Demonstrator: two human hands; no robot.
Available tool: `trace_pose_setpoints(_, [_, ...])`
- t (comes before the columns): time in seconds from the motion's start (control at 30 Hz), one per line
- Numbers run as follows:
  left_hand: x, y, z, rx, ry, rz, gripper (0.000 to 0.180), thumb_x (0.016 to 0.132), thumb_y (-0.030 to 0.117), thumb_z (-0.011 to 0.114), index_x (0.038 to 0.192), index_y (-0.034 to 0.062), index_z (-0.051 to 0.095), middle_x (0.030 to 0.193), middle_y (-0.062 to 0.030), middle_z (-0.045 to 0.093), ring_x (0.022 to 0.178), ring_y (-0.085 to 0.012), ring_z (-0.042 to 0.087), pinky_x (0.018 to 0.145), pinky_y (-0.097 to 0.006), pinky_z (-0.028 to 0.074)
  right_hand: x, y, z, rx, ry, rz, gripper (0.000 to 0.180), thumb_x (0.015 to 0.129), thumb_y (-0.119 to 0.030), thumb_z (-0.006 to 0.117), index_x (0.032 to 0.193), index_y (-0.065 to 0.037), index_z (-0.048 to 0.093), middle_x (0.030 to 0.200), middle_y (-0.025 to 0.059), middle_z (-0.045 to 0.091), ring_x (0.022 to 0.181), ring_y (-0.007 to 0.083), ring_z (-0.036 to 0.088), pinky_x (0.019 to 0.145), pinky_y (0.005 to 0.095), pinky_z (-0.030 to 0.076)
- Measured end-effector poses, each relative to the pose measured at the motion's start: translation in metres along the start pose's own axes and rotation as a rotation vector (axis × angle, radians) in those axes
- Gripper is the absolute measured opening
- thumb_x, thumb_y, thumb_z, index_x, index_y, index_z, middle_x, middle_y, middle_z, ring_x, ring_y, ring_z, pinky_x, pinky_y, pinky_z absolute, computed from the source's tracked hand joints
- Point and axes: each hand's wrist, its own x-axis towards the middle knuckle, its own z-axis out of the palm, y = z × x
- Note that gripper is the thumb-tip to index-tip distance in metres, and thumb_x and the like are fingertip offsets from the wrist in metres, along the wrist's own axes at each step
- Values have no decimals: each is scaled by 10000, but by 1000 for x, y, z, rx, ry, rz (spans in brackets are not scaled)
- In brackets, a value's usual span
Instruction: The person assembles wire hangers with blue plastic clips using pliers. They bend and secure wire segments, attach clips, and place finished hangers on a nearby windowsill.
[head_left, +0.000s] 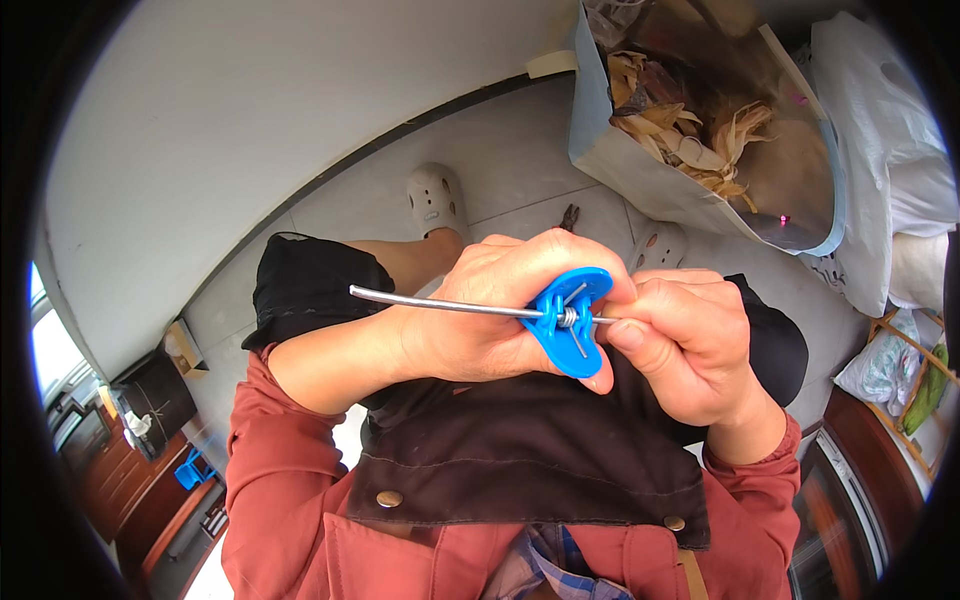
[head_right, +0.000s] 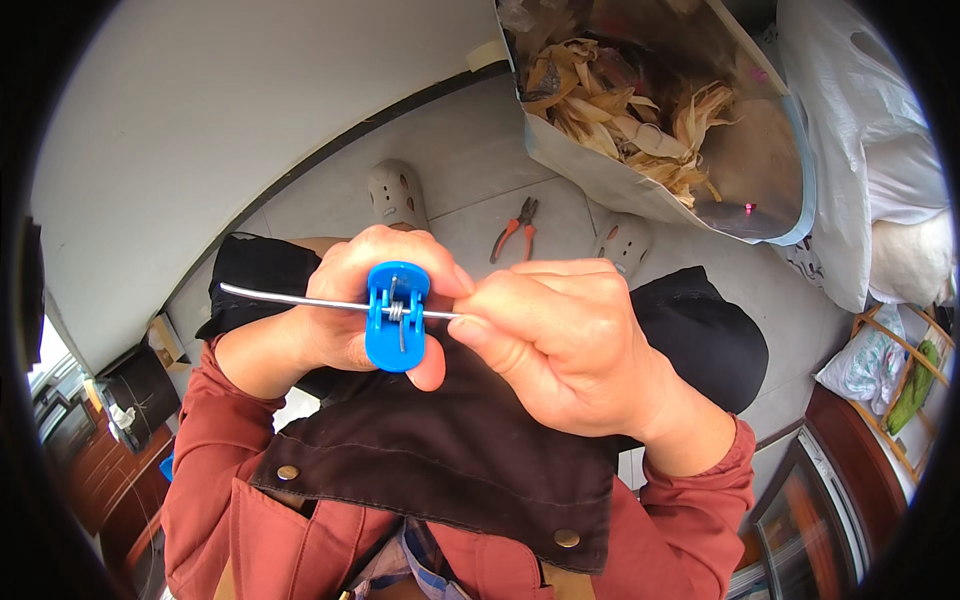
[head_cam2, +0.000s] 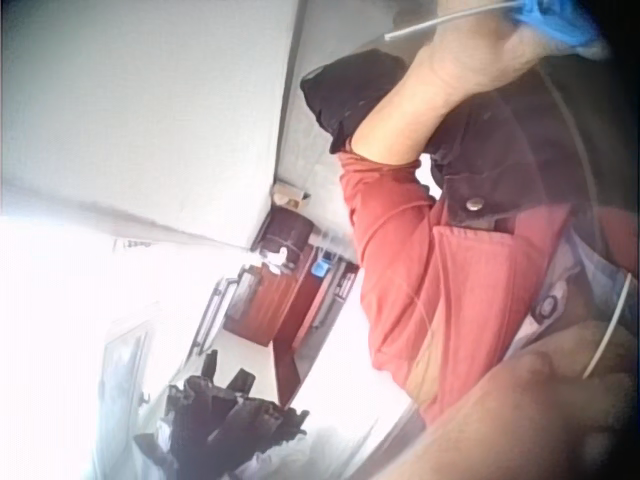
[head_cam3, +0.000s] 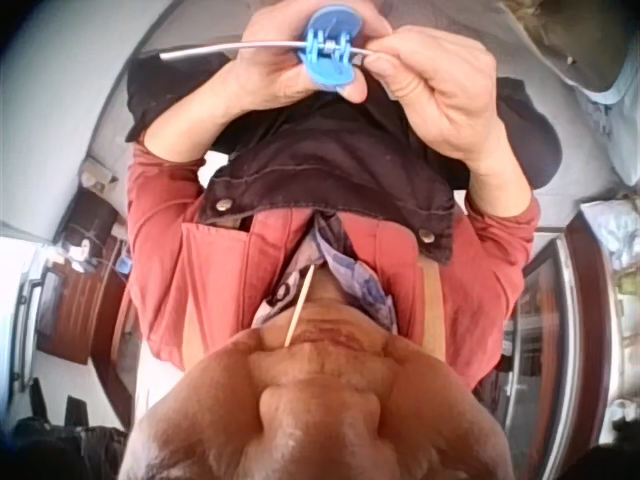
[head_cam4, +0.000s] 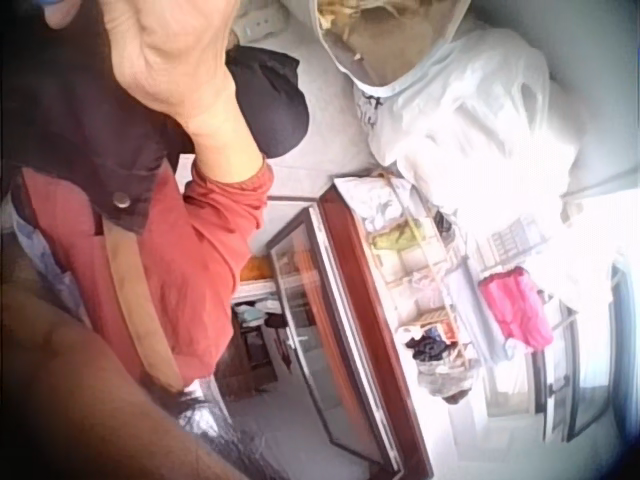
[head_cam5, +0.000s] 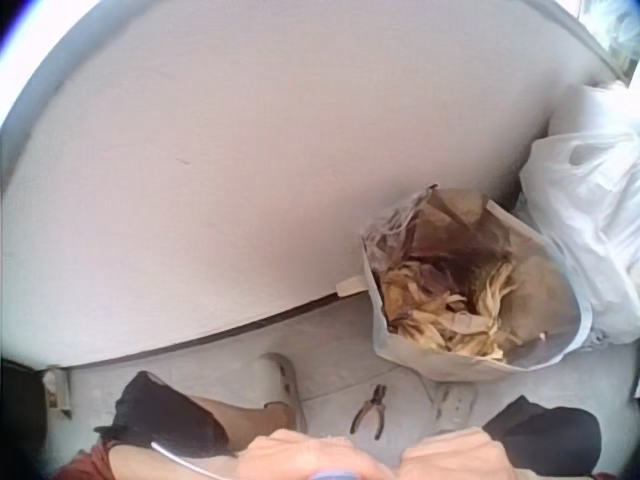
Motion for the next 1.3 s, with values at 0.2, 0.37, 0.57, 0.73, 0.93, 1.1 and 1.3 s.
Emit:
trace_pose_setpoints(0.2, [-6,9,-1,-39,-61,-96,517,613,339,801,922,17,542,769,-84,612,617,-220,591,512,-282,467,-5,-13,-13,822,-245,835,285,899,-233,526,745,-12,616,553,-40,439,501,34,331,457,206,267])
trace_pose_setpoints(0.37, [-15,7,-1,-31,-84,-70,482,654,273,771,1008,65,520,861,-36,603,723,-234,611,595,-310,480,-8,-19,-10,546,-210,667,254,890,-204,541,739,-9,603,558,-14,496,503,57,411,465,218,336])
trace_pose_setpoints(0.57, [-23,6,4,-184,-15,-80,463,636,305,797,893,20,538,741,-69,561,573,-189,527,477,-274,409,-13,-18,-7,259,-216,369,166,860,-122,561,752,-4,606,549,36,510,462,127,469,450,246,367])
trace_pose_setpoints(0.73, [-26,7,4,-260,6,-104,429,670,252,791,904,34,505,724,-48,533,553,-149,504,462,-259,389,-19,-12,-3,95,-87,146,93,805,-64,603,756,15,603,554,49,523,444,173,478,429,267,369])
trace_pose_setpoints(0.93, [-32,10,5,-263,-1,-111,402,683,236,784,886,41,497,717,-46,528,539,-130,499,460,-242,387,-18,-13,-5,-1,-141,84,100,802,-66,606,748,17,604,556,49,527,448,169,480,435,261,370])
trace_pose_setpoints(1.1, [-38,9,3,-404,25,-151,410,697,226,773,914,30,485,707,-42,513,523,-121,459,446,-244,351,-25,-21,-12,389,-186,554,175,851,-124,568,762,17,622,551,16,519,468,91,445,441,231,336])
trace_pose_setpoints(1.3, [-46,7,10,-376,-7,-79,430,714,214,760,962,19,469,733,-49,509,537,-116,438,447,-245,322,-39,-18,-17,367,-246,600,219,868,-141,546,766,37,623,553,0,496,460,71,362,441,225,299])
